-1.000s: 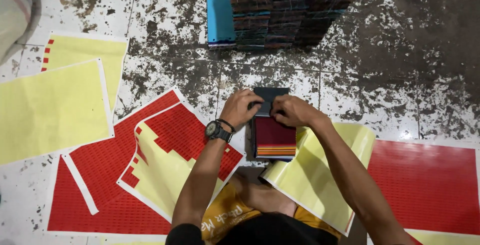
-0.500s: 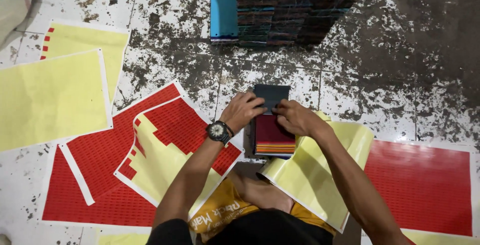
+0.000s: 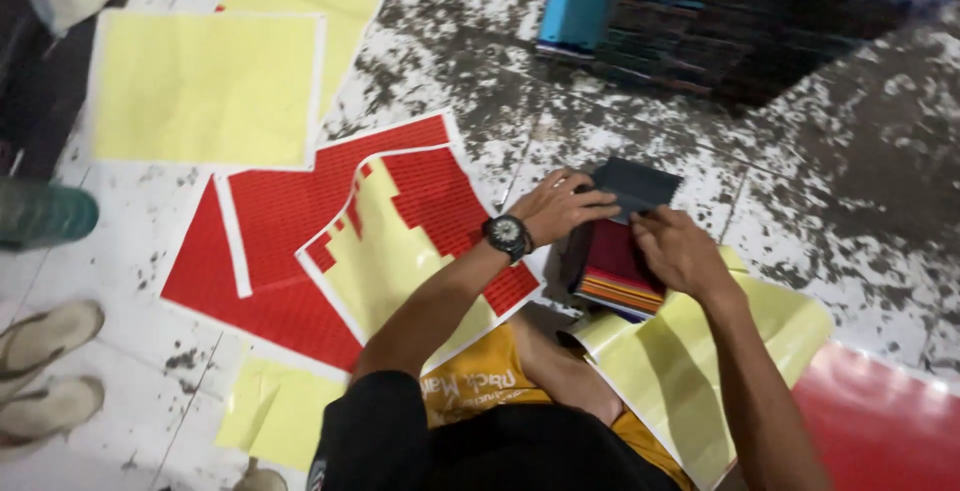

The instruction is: Peeling adhesive labels from a sheet and applying them to the edges of rectangular sample boards before stacking them.

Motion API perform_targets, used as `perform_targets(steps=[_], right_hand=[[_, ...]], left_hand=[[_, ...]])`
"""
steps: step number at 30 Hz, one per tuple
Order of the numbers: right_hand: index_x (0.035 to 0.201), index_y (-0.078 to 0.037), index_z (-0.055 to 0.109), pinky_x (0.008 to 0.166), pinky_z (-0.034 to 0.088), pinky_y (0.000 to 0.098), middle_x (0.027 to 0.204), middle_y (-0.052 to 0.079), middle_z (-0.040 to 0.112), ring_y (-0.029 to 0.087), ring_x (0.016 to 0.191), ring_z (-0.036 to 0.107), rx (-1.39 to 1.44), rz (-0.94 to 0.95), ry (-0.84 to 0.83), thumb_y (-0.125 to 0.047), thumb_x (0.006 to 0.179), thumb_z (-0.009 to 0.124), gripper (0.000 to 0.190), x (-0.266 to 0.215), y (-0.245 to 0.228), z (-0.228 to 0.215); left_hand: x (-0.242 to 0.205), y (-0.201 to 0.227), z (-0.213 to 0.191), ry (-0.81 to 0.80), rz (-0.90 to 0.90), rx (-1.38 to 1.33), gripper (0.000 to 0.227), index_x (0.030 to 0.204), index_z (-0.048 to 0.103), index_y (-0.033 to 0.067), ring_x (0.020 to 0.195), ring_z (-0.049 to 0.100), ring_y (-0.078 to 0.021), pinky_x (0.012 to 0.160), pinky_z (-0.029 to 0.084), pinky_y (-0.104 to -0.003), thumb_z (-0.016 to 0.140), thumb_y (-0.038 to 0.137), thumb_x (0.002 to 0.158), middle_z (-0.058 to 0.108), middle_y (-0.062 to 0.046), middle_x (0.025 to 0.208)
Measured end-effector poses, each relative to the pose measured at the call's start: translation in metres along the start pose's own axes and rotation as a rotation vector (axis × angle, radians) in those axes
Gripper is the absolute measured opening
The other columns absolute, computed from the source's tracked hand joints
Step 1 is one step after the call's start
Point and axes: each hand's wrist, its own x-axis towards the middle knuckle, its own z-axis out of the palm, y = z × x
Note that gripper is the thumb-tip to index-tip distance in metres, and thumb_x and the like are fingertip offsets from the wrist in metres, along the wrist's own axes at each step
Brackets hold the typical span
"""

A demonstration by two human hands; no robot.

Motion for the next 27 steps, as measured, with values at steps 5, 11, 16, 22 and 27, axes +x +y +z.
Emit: perform_targets(steps=[5,11,16,22,27], right_hand=[[0.110,-0.010,0.074,0.099,0.054,0.0549,0.113,0.019,0.068,0.045,0.117,0.063,0.104,0.026,0.082,-0.043,0.111,0.040,0.047,0.004,0.006,0.000],[0.118,-0.008,0.071,0.085,0.058,0.0532,0.099,0.018,0.066,0.044,0.095,0.069,-0.045,-0.061,0.394,-0.027,0.101,0.061,0.027,0.005,-0.030,-0.022],[0.117,-0.011,0.074,0.080,0.057,0.0451,0.094,0.013,0.063,0.037,0.092,0.067,0.143,-0.213,0.497,-0.012,0.092,0.071,0.025,0.024,-0.127,-0.007],[0.121,-0.006,0.072,0.074,0.063,0.0435,0.105,0.019,0.070,0.040,0.099,0.071,0.661,-0.343,0.337,-0.013,0.092,0.070,0.030,0.054,-0.262,0.040],[0.117,-0.010,0.074,0.092,0.057,0.0430,0.104,0.012,0.072,0.033,0.103,0.070,0.579,-0.230,0.335,-0.041,0.093,0.072,0.040,0.074,-0.284,0.085]], left_hand=[[-0.007,0.017,0.006,-0.008,-0.219,-0.166,0.033,0.133,0.058,0.0256,0.127,0.054,-0.0271,0.100,0.046,-0.045,0.041,0.012,0.108,0.058,0.005,0.137],[-0.047,0.029,-0.036,0.303,-0.568,-0.220,0.046,0.130,0.063,0.0257,0.126,0.057,-0.0244,0.106,0.046,-0.041,0.053,0.005,0.090,0.064,0.003,0.125],[-0.121,0.054,-0.119,0.620,-0.915,-0.111,0.046,0.117,0.072,0.0156,0.106,0.063,-0.0263,0.095,0.050,-0.039,0.056,-0.002,0.078,0.064,-0.002,0.112],[-0.179,0.069,-0.115,0.588,-1.191,0.009,0.054,0.137,0.056,0.0055,0.131,0.054,-0.0376,0.108,0.044,-0.048,0.066,0.016,0.085,0.055,-0.019,0.141],[-0.171,0.076,-0.138,0.482,-1.226,-0.172,0.049,0.133,0.053,-0.0035,0.134,0.050,-0.0446,0.115,0.037,-0.054,0.057,0.003,0.085,0.055,-0.025,0.137]])
